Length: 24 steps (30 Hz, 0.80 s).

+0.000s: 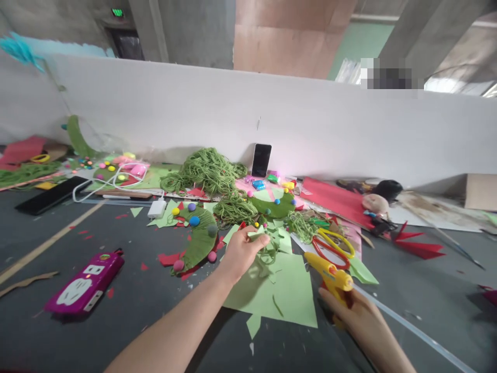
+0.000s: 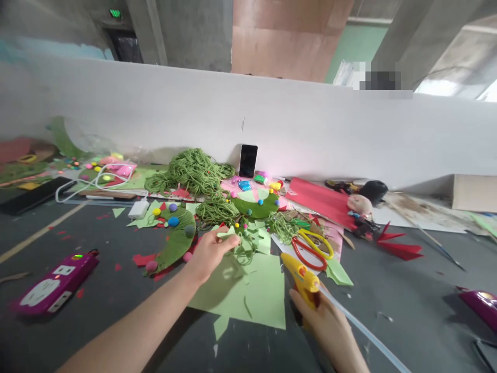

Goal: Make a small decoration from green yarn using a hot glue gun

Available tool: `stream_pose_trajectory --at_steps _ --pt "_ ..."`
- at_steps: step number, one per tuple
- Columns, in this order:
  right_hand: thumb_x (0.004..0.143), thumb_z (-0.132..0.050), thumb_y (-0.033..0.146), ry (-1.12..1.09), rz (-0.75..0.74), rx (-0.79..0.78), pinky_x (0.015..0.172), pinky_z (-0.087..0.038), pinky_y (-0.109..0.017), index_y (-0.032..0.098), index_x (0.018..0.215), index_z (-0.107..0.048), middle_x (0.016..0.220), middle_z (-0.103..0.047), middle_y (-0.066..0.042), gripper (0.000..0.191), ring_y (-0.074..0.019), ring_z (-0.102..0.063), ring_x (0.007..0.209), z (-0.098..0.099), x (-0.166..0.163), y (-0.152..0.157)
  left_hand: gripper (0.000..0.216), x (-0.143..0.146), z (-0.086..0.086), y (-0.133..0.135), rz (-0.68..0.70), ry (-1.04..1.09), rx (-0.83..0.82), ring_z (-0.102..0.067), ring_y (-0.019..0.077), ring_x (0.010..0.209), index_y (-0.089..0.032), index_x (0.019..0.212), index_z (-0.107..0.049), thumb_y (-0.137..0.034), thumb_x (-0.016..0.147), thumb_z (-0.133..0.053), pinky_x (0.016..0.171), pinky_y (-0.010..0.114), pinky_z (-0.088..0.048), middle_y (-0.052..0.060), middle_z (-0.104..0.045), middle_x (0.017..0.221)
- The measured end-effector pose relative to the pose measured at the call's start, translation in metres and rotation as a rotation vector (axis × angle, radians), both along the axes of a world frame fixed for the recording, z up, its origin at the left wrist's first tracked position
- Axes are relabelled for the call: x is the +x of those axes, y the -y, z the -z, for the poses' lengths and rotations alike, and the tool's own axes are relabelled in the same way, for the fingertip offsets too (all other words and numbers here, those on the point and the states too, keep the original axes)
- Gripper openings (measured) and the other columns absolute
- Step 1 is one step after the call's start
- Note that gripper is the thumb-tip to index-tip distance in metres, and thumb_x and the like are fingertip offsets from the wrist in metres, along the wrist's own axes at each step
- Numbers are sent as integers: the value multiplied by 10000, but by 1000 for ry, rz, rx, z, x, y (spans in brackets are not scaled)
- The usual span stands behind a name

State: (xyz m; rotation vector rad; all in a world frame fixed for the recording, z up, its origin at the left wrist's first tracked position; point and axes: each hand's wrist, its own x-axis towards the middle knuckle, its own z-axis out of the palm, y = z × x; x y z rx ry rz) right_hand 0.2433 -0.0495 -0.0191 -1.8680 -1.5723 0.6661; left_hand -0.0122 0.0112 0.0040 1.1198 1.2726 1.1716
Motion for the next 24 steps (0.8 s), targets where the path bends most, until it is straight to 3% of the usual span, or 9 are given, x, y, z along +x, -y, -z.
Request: stream_pose_trajectory --at_steps 4,9,13,18,24 --pt "644 -665 404 -285 142 24 460 -488 -316 166 719 -707 544 -654 -23 253 -263 -652 579 -1 -16 -5 324 1 2 2 -21 -16 51 -286 96 465 -181 713 -582 -494 710 -666 479 253 -212 -73 -335 495" --pt "655 -717 413 -592 148 143 693 -566 -339 172 906 -709 883 -745 -77 348 -289 -688 851 -10 -40 16 335 5 -5 6 -54 -92 175 -320 103 564 -183 624 -489 -455 742 -645 516 237 -250 -45 -331 632" --pt "713 -683 460 -578 112 171 681 -573 -339 196 877 -695 892 -741 -101 311 -291 -686 843 -17 -61 28 345 8 -7 9 -40 -113 202 -372 119 634 -173 586 -477 -426 755 -638 549 231 -288 -22 -386 681" --pt "723 -675 442 -500 -79 239 563 -533 -320 231 855 -668 728 -686 -51 249 -218 -626 600 -29 -70 28 329 8 -6 9 -67 -124 184 -398 132 661 -178 576 -468 -396 756 -636 585 237 -313 -19 -400 670" --pt "757 -641 431 -436 -160 270 588 -520 -323 236 780 -648 696 -664 -55 196 -229 -621 625 -39 -74 26 361 9 -3 8 -71 -117 188 -413 144 700 -184 566 -439 -417 732 -660 588 234 -318 -17 -379 673"
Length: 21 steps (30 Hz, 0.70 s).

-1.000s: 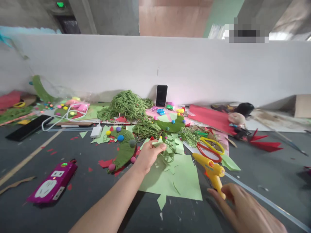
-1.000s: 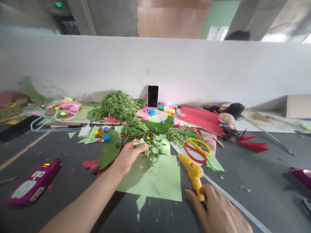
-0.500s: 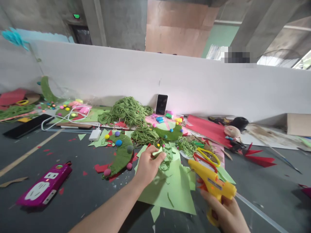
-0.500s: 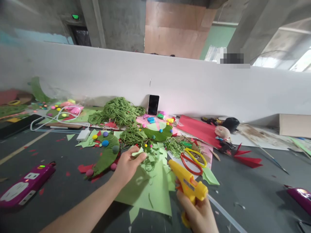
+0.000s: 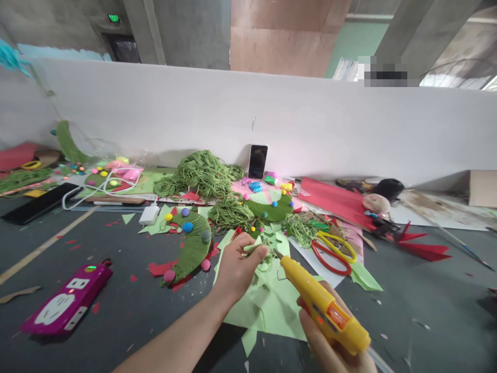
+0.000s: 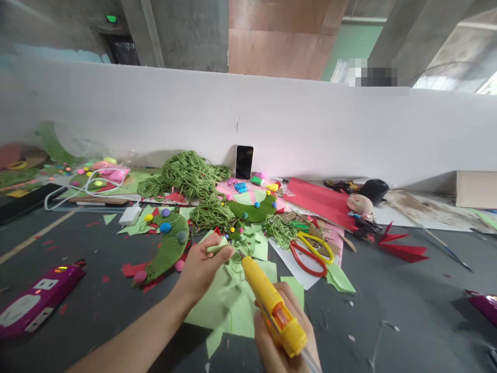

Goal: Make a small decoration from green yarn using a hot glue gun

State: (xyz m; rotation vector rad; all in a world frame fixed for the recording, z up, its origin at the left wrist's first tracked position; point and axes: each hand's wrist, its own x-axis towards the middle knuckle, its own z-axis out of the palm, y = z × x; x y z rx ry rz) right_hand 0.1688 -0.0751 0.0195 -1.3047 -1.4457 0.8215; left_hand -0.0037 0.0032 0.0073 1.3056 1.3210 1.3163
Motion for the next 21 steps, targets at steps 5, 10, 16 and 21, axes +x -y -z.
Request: stream_pose_trajectory --at_steps 5,10,16,21 --pt "772 -629 430 8 -12 5 579 -514 -316 234 751 -632 686 -663 -54 197 -217 -615 598 3 0 1 385 1 0 0 38 70 -35 -380 128 652 -180 569 -454 -458 702 -685 553 227 -301 -23 -361 674" --pt "764 -634 446 6 -14 1 561 -516 -306 231 742 -629 667 -653 -48 216 -213 -609 587 3 2 2 389 2 -3 1 104 112 -55 -362 120 643 -165 558 -487 -468 701 -686 553 224 -303 -20 -361 682" --pt "767 -635 439 18 -14 9 574 -521 -304 229 719 -624 697 -659 -56 215 -219 -622 620 1 1 3 377 1 0 0 132 167 -107 -353 98 611 -155 588 -503 -457 688 -706 551 216 -299 -26 -362 687" --pt "767 -626 466 25 -27 23 567 -521 -304 239 725 -613 674 -638 -49 231 -226 -622 633 3 2 3 372 2 -1 0 117 152 -108 -394 116 634 -159 593 -533 -475 668 -714 569 224 -344 -10 -412 684"
